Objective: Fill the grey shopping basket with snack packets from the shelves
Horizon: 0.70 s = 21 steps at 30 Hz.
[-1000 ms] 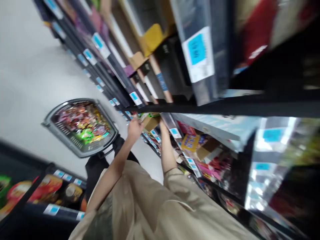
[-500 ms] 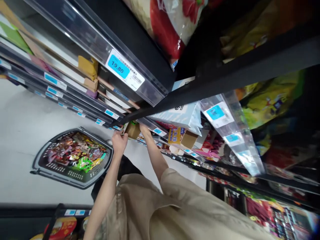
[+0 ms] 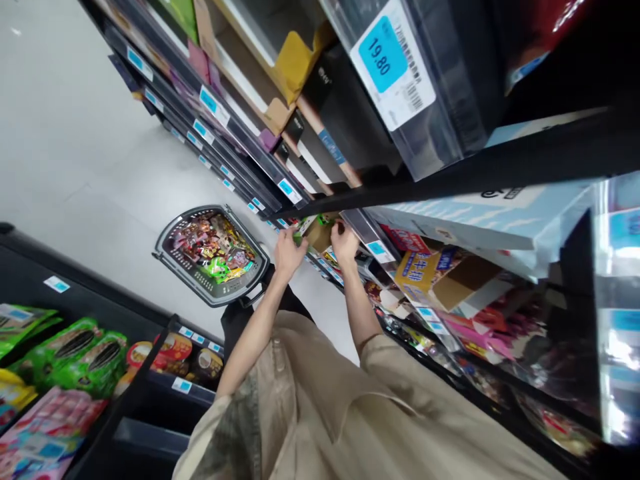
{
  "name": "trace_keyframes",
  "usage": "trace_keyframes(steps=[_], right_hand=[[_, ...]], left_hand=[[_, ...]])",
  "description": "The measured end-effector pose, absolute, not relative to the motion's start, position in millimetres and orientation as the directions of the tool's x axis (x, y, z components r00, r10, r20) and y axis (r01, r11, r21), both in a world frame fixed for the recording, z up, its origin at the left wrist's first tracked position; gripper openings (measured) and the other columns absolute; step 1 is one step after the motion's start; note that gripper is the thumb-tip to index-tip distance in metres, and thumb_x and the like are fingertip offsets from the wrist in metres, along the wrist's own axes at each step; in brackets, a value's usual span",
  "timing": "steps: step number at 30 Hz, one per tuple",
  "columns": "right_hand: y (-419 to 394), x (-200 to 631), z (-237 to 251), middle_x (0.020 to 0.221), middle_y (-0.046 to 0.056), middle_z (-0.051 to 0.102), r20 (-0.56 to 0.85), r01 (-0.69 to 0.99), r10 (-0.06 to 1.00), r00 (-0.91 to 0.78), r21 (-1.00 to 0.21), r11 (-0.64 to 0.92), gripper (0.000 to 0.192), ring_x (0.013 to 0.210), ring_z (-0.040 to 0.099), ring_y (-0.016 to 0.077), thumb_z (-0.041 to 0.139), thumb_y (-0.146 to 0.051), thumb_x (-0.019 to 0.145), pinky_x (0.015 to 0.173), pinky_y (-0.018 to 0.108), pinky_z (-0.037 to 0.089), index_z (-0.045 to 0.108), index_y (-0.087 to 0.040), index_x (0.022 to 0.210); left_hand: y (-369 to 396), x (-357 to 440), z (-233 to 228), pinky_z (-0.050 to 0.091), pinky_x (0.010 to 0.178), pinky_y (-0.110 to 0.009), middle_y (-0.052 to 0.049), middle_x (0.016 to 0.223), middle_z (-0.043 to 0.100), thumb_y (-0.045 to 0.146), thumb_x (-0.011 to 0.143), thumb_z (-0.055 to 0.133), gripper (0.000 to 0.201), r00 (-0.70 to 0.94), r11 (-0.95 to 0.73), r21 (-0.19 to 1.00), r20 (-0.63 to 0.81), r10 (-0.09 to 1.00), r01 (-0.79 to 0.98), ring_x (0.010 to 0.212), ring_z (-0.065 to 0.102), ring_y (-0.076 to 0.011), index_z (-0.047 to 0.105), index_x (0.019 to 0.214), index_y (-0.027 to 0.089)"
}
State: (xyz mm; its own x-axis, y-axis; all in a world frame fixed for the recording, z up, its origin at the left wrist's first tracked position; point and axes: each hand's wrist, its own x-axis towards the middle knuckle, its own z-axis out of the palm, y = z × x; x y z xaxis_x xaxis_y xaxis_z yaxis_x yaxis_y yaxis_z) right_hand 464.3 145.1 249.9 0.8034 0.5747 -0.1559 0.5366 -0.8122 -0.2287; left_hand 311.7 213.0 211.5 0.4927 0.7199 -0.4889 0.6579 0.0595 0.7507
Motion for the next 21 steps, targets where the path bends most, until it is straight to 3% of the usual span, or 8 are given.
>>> trace_keyframes(steps=[5, 7, 10, 13, 17, 19, 21], right_hand=[[128.5, 424.2, 258.5, 0.111, 0.018, 0.074, 0.057, 0.672, 0.696, 0.716, -0.326, -0.664, 0.037, 0.11, 0.07, 0.0267, 0.04, -0.034, 0.1, 0.102, 0.043, 0.054, 0.071, -0.016, 0.11], [120.6, 391.1, 260.2, 0.109, 0.017, 0.072, 0.062, 0.691, 0.721, 0.69, -0.353, -0.631, 0.036, 0.107, 0.069, 0.0282, 0.041, -0.038, 0.101, 0.096, 0.046, 0.056, 0.07, -0.019, 0.112], [111.1, 333.6, 249.9, 0.098, 0.015, 0.07, -0.132, 0.709, 0.836, 0.532, -0.47, -0.526, 0.031, 0.095, 0.068, 0.0286, 0.043, -0.037, 0.102, 0.092, 0.048, 0.057, 0.07, -0.023, 0.106], [111.2, 277.9, 218.2, 0.098, 0.013, 0.07, -0.364, 0.675, 0.917, 0.163, -0.637, -0.373, 0.029, 0.097, 0.067, 0.0275, 0.044, -0.033, 0.102, 0.094, 0.044, 0.056, 0.07, -0.024, 0.11], [129.1, 233.9, 146.9, 0.124, 0.015, 0.068, -0.586, 0.647, 0.78, -0.22, -0.686, -0.333, 0.038, 0.114, 0.064, 0.0271, 0.056, -0.026, 0.097, 0.105, 0.041, 0.052, 0.062, -0.019, 0.134], [144.5, 225.5, 103.6, 0.134, 0.018, 0.064, -0.676, 0.689, 0.687, -0.265, -0.631, -0.355, 0.048, 0.121, 0.062, 0.028, 0.061, -0.021, 0.094, 0.109, 0.042, 0.05, 0.056, -0.015, 0.141], [163.5, 220.6, 57.2, 0.141, 0.02, 0.059, -0.722, 0.75, 0.637, -0.271, -0.573, -0.331, 0.057, 0.129, 0.058, 0.0293, 0.064, -0.016, 0.091, 0.114, 0.043, 0.046, 0.052, -0.012, 0.146]], left_hand=[[196.7, 282.7, 199.7, 0.056, 0.09, -0.031, -0.01, 0.129, 0.065, 0.028, 0.099, 0.057, 0.034, 0.501, 0.117, 0.86, -0.395, 0.77, 0.497, 0.096, 0.07, -0.0166, 0.061, 0.132, 0.02], [191.4, 253.4, 178.9, 0.056, 0.092, -0.03, -0.01, 0.127, 0.067, 0.026, 0.1, 0.054, 0.033, 0.487, 0.149, 0.866, -0.402, 0.776, 0.478, 0.098, 0.07, -0.0159, 0.062, 0.132, 0.019], [185.7, 181.1, 135.9, 0.054, 0.096, -0.03, -0.008, 0.118, 0.073, 0.02, 0.095, 0.059, 0.028, 0.362, 0.325, 0.708, -0.635, 0.683, 0.627, 0.099, 0.071, -0.0174, 0.069, 0.12, 0.02], [175.7, 86.4, 102.3, 0.054, 0.097, -0.039, -0.009, 0.098, 0.077, 0.018, 0.087, 0.066, 0.013, 0.114, 0.499, 0.442, -0.822, 0.558, 0.746, 0.098, 0.071, -0.024, 0.072, 0.099, 0.018], [150.0, -26.2, 85.7, 0.052, 0.093, -0.051, -0.007, 0.078, 0.072, 0.022, 0.087, 0.063, 0.007, -0.112, 0.614, 0.265, -0.856, 0.505, 0.744, 0.093, 0.072, -0.031, 0.067, 0.082, 0.023], [128.2, -63.5, 80.2, 0.052, 0.092, -0.05, -0.007, 0.075, 0.07, 0.025, 0.088, 0.062, 0.007, -0.186, 0.676, 0.243, -0.847, 0.497, 0.696, 0.09, 0.072, -0.0314, 0.067, 0.084, 0.023], [98.8, -84.3, 68.9, 0.053, 0.089, -0.047, -0.008, 0.077, 0.071, 0.027, 0.086, 0.064, 0.009, -0.25, 0.776, 0.303, -0.828, 0.501, 0.553, 0.084, 0.072, -0.0303, 0.069, 0.089, 0.021]])
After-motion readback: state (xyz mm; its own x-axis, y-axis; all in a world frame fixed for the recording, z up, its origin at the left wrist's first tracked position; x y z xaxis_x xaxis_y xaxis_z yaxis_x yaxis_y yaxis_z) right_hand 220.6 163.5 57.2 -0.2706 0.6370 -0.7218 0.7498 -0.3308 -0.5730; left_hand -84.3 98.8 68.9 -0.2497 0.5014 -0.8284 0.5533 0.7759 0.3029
